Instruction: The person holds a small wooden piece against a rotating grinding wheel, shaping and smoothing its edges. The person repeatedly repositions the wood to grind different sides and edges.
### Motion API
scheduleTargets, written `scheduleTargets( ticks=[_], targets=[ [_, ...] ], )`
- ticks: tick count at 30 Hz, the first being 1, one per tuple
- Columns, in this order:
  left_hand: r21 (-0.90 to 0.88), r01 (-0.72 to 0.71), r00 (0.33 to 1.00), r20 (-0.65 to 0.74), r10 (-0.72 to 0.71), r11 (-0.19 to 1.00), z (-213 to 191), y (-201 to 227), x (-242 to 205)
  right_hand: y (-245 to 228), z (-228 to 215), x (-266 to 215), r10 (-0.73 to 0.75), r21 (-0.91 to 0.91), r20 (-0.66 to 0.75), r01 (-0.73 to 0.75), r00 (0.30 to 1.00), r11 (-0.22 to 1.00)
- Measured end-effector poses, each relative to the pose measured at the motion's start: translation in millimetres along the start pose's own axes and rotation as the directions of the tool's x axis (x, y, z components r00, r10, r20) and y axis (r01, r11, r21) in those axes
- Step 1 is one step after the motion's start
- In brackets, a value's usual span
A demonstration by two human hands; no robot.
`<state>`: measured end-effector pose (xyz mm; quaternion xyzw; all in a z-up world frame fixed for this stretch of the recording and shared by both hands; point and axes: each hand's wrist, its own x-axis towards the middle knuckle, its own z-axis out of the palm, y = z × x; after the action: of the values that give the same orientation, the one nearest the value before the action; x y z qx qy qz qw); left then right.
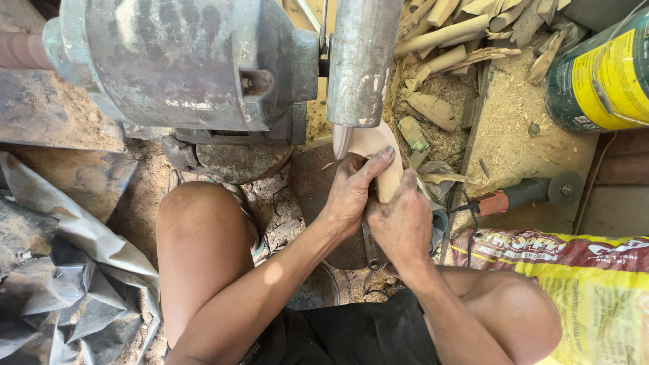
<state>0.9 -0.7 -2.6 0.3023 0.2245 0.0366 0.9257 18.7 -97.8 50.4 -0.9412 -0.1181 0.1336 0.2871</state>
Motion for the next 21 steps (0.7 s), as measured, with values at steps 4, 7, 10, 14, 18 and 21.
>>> scheduleTargets(
  ticks=[4,7,10,14,18,21],
  targets=[
    [-0.024,-0.056,0.998,0.025,0.056,0.998,4.0,-5.5,2.8,13.0,-10.1,14.4,-0.036,-0.115,0.051,0.041,0.998,0.993],
    [-0.011,-0.066,0.998,-0.025,0.066,0.998,10.6,-4.9,4.9,20.5,-19.3,26.9,-0.11,-0.159,0.073,0.12,0.991,0.98],
    [0.003,-0.094,0.995,-0.043,0.094,0.996,16.7,-2.9,6.1,27.1,-28.6,38.9,-0.238,-0.159,0.078,0.247,0.968,0.956],
    [-0.053,-0.111,0.994,-0.025,0.11,0.992,22.0,-3.1,5.3,31.6,-39.0,58.7,-0.19,-0.26,0.193,0.237,0.963,0.936],
    [-0.126,-0.117,0.993,-0.05,0.112,0.985,24.3,-9.9,10.3,32.6,-48.2,70.2,-0.305,-0.261,0.198,0.35,0.932,0.9],
    [-0.179,-0.098,0.991,-0.109,0.079,0.979,24.9,-17.0,15.6,29.5,-53.9,83.2,-0.221,-0.34,0.28,0.312,0.934,0.887]
  ],
)
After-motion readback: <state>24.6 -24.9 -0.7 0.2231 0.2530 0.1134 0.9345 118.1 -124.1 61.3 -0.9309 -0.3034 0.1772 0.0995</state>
